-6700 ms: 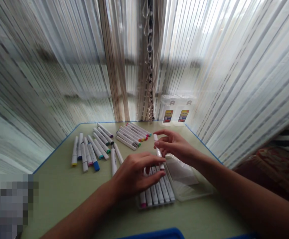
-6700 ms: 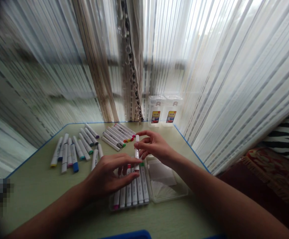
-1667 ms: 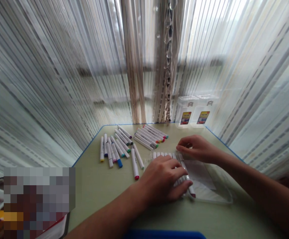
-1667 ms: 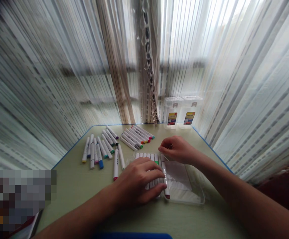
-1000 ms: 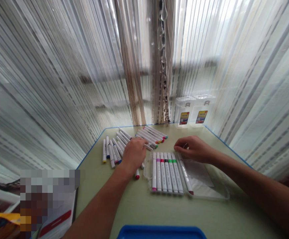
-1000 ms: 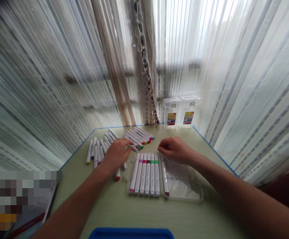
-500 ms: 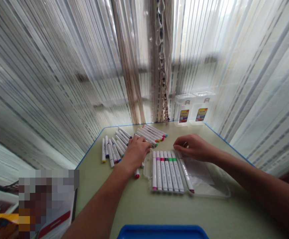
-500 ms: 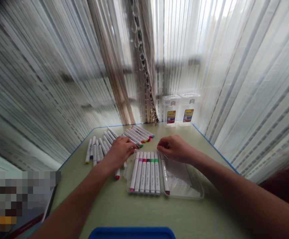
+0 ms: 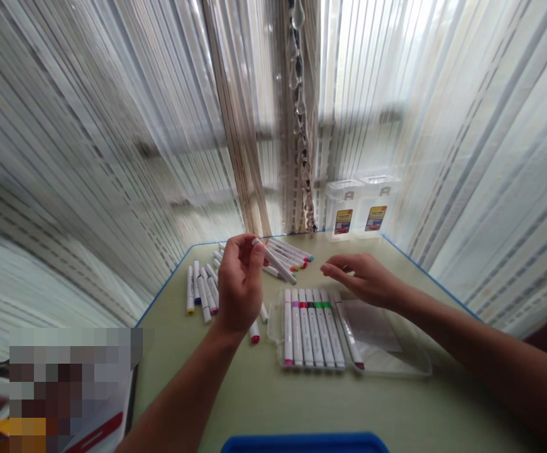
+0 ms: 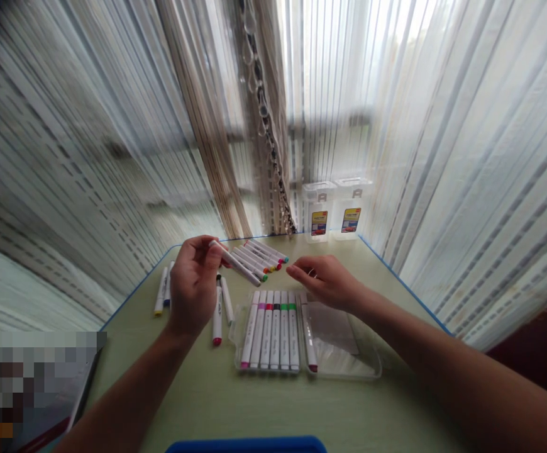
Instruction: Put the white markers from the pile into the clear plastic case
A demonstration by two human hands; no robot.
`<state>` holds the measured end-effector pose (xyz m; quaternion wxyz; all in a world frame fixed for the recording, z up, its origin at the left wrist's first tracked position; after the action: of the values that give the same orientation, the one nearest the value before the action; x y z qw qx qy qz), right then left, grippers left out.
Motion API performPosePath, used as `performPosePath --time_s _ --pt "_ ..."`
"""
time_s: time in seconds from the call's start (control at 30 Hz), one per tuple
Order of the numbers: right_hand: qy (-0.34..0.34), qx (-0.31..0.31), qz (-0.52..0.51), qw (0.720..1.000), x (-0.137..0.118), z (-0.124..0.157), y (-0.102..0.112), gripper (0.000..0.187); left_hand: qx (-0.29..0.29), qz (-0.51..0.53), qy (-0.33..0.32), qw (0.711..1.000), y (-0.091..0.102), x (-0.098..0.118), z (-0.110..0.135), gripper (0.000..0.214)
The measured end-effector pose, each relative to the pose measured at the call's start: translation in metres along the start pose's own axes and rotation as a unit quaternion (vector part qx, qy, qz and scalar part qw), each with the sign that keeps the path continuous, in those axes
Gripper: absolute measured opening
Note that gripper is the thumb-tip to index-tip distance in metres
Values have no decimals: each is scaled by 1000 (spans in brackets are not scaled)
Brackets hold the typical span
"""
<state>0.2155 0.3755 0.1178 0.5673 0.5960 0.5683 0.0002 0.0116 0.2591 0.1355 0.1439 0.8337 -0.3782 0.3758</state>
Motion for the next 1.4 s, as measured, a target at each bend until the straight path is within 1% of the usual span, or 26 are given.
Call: performPosePath --time_s 0.1,0.2,0.27,0.33,0.43,0.53,0.63,0.77,0.9,1.03,1.23,1.33,1.4 --pt "-12 -1 -127 992 -7 2 0 48 -1 90 103 991 -6 -1 4 22" --pt "-18 -36 -232 972 -13 5 -3 45 -6 132 175 976 -12 -5 8 27" --pt "-31 -52 -281 958 -15 7 -6 43 -1 146 202 968 -13 -9 10 29" --pt "-47 -49 -309 949 -16 8 -8 42 -1 154 222 963 -14 -11 12 30" --pt "-65 -22 -327 943 -15 7 -9 37 -21 150 237 959 -14 -12 14 29" --pt "-85 21 -346 934 -14 5 -6 34 -59 134 255 956 -14 -11 16 28" --pt "-101 42 -346 932 -12 4 -5 34 -105 106 261 954 -15 -11 20 28" --pt "-104 31 -305 946 -12 5 -5 35 -166 76 251 951 -17 -11 26 27" --pt "-101 31 -267 958 -17 7 -4 35 -208 54 236 948 -19 -7 29 27" --pt "-81 38 -227 970 -20 9 -6 34 -244 18 217 945 -20 -1 29 27" --pt "-60 55 -191 978 -20 12 -7 29 -272 13 206 940 -22 6 29 26" --pt "-68 48 -207 975 -22 12 -6 27 -262 19 207 942 -21 6 28 25" --pt "-79 36 -236 968 -23 11 -5 28 -251 20 210 945 -20 5 27 24"
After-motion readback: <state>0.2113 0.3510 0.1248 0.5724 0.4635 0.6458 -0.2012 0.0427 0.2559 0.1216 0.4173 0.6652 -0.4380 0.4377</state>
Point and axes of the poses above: each hand's wrist, its own z-axis away from the middle knuckle, its own y-axis out of the back of the hand, x = y × z, the point moved 1 cm from there along -z, towards the middle knuckle, and after that the axes turned 7 degrees about x, right-handed, at the moved point
